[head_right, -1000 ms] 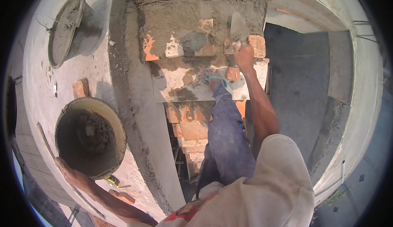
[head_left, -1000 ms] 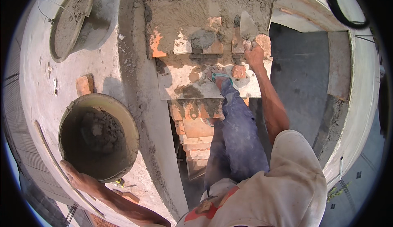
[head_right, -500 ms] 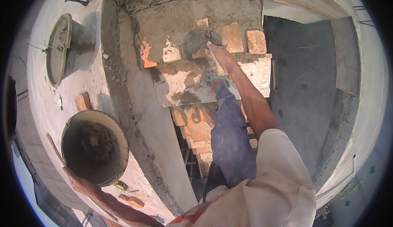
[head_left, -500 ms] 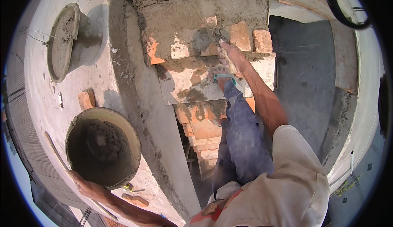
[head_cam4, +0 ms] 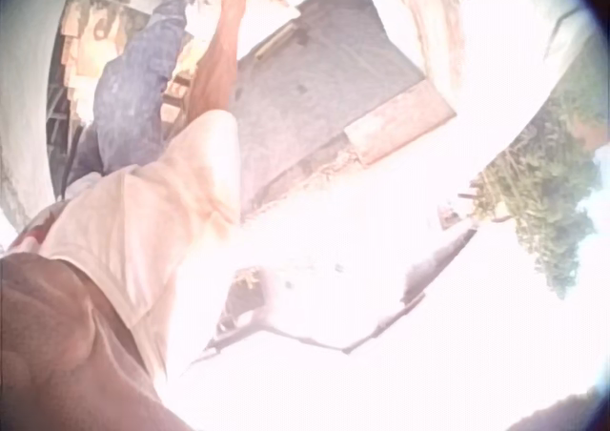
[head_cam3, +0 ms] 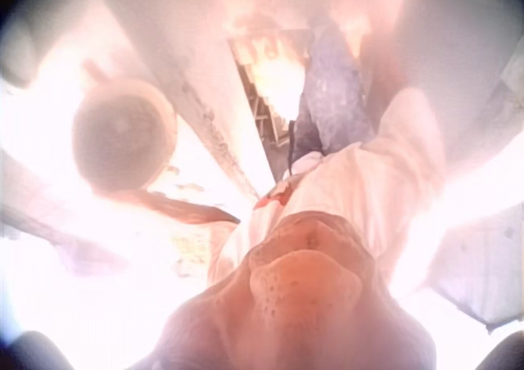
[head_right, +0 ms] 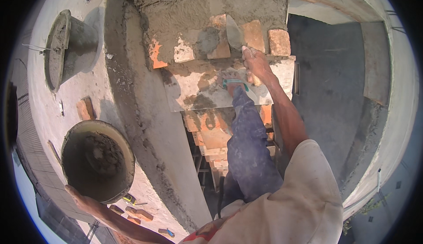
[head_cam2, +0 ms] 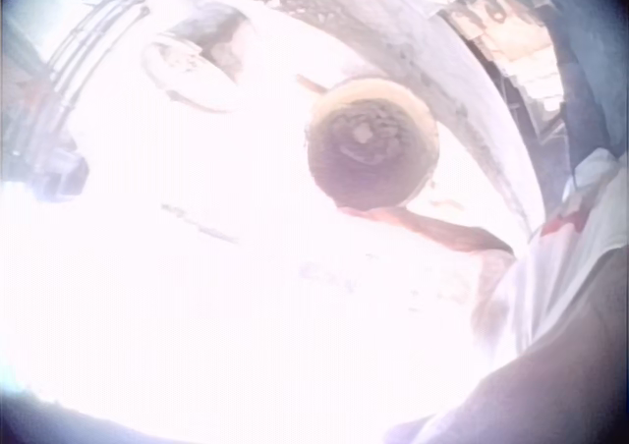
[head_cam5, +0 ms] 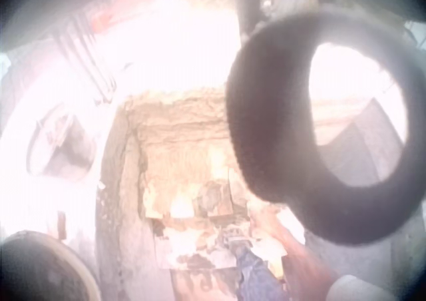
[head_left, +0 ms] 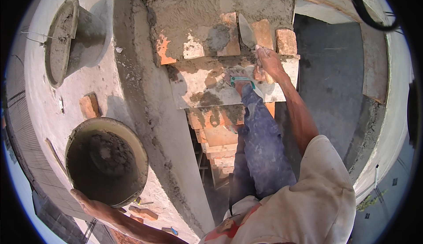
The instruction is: The person scoops mortar from a bucket using a trowel and applies it to a brick wall. They then pick up bricks, place them onto the mortar, and tap them into position. The process is repeated to build up the wall layer by layer.
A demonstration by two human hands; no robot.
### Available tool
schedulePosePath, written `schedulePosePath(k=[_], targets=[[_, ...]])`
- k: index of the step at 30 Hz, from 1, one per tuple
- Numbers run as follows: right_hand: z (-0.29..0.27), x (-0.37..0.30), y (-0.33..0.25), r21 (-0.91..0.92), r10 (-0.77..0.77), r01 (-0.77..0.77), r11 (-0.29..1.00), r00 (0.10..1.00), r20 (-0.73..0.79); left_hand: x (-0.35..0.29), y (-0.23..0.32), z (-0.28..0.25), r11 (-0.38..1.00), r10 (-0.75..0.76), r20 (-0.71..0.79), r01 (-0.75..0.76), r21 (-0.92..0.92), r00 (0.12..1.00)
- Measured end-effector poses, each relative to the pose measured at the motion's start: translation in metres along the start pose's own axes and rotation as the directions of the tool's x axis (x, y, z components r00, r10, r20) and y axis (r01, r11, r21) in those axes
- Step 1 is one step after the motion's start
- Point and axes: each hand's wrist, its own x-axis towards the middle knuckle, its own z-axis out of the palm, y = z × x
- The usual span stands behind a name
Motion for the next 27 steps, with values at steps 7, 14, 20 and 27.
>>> schedulePosePath(k=[7,14,20,27], targets=[[-0.027,0.047,0.055,-0.868,-0.314,0.218,0.446,0.946,0.077,0.007,-0.013,0.004,0.996,0.068,-0.008,-0.068,0.052,0.998],[-0.056,0.035,0.036,-0.474,-0.009,-0.021,0.880,0.998,-0.062,0.022,-0.037,-0.011,0.993,0.079,-0.026,-0.077,0.086,0.997],[-0.037,0.061,0.059,-0.896,-0.095,0.040,0.443,0.995,-0.002,0.010,-0.022,0.005,0.992,0.101,-0.022,-0.099,0.083,0.995],[-0.079,0.003,0.020,-0.942,-0.281,0.177,0.286,0.955,0.094,0.009,-0.008,-0.006,0.961,-0.009,0.089,0.034,-0.276,0.996]])
